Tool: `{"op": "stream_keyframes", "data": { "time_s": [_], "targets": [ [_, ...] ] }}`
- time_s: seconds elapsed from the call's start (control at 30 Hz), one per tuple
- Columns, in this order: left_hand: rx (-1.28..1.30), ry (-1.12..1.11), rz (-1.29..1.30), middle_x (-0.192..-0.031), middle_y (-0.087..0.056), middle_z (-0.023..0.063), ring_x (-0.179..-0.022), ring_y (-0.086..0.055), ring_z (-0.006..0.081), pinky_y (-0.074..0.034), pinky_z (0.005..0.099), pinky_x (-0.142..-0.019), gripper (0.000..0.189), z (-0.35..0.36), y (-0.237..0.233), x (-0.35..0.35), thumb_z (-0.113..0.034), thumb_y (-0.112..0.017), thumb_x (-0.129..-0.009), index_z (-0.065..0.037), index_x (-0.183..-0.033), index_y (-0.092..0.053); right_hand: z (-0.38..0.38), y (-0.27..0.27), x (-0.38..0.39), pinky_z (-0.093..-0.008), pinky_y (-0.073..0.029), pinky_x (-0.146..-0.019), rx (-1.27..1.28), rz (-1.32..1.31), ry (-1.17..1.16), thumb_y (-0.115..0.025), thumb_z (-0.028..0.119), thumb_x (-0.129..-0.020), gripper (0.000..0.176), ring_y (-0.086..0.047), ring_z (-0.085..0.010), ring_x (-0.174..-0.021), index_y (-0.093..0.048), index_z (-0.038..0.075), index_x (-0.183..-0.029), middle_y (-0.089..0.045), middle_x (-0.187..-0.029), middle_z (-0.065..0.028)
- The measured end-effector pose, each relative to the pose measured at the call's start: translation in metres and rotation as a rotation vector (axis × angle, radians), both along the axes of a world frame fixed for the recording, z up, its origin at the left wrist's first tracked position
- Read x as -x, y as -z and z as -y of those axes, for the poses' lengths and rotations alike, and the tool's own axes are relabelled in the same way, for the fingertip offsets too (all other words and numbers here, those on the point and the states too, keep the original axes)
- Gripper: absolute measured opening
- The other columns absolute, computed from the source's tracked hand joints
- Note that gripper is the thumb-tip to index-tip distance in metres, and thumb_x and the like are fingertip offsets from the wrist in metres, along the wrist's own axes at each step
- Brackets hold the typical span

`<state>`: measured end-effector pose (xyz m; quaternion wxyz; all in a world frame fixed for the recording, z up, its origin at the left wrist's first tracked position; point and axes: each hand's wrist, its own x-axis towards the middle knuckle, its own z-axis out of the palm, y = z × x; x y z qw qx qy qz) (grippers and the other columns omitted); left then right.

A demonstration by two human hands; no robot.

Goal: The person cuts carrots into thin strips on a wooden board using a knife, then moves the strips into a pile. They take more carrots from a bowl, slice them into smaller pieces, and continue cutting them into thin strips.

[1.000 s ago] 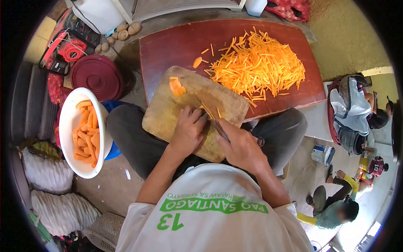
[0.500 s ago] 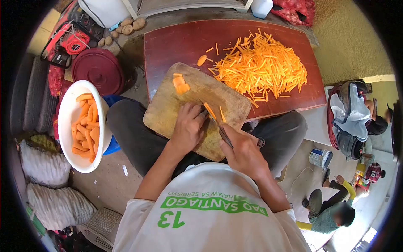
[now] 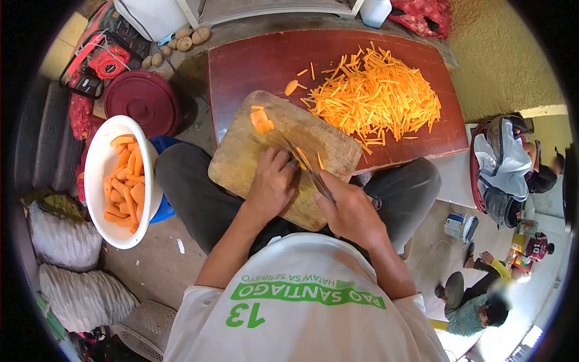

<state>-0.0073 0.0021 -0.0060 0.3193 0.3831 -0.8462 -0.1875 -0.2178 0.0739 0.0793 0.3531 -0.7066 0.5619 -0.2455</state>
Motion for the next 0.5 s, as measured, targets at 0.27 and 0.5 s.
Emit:
{"op": "stream_keyframes", "data": {
  "time_s": [0.27,0.5],
  "targets": [
    [-0.037,0.012,0.005,-0.108,-0.063,0.0176,-0.111,-0.059,0.0399,-0.052,0.0469,-0.096,0.032,-0.003,0.0,-0.003,0.003,-0.078,-0.076,0.007,-0.108,-0.076,0.0,0.001,-0.004,-0.0559,-0.057,-0.079,-0.021,-0.041,-0.009,-0.07,0.01,-0.102,0.041,-0.073,-0.0537,-0.094,-0.057,-0.007,-0.138,-0.073,-0.105,-0.0339],
    [-0.037,-0.016,-0.022,-0.105,-0.062,0.0177,-0.107,-0.059,0.0403,-0.052,0.0475,-0.094,0.033,-0.005,-0.001,-0.004,0.003,-0.077,-0.074,0.006,-0.107,-0.076,-0.006,0.0,-0.003,-0.0519,-0.057,-0.082,-0.069,-0.056,0.009,-0.072,0.011,-0.101,0.044,-0.074,-0.0487,-0.101,-0.06,-0.003,-0.142,-0.075,-0.109,-0.0303]
  ]
}}
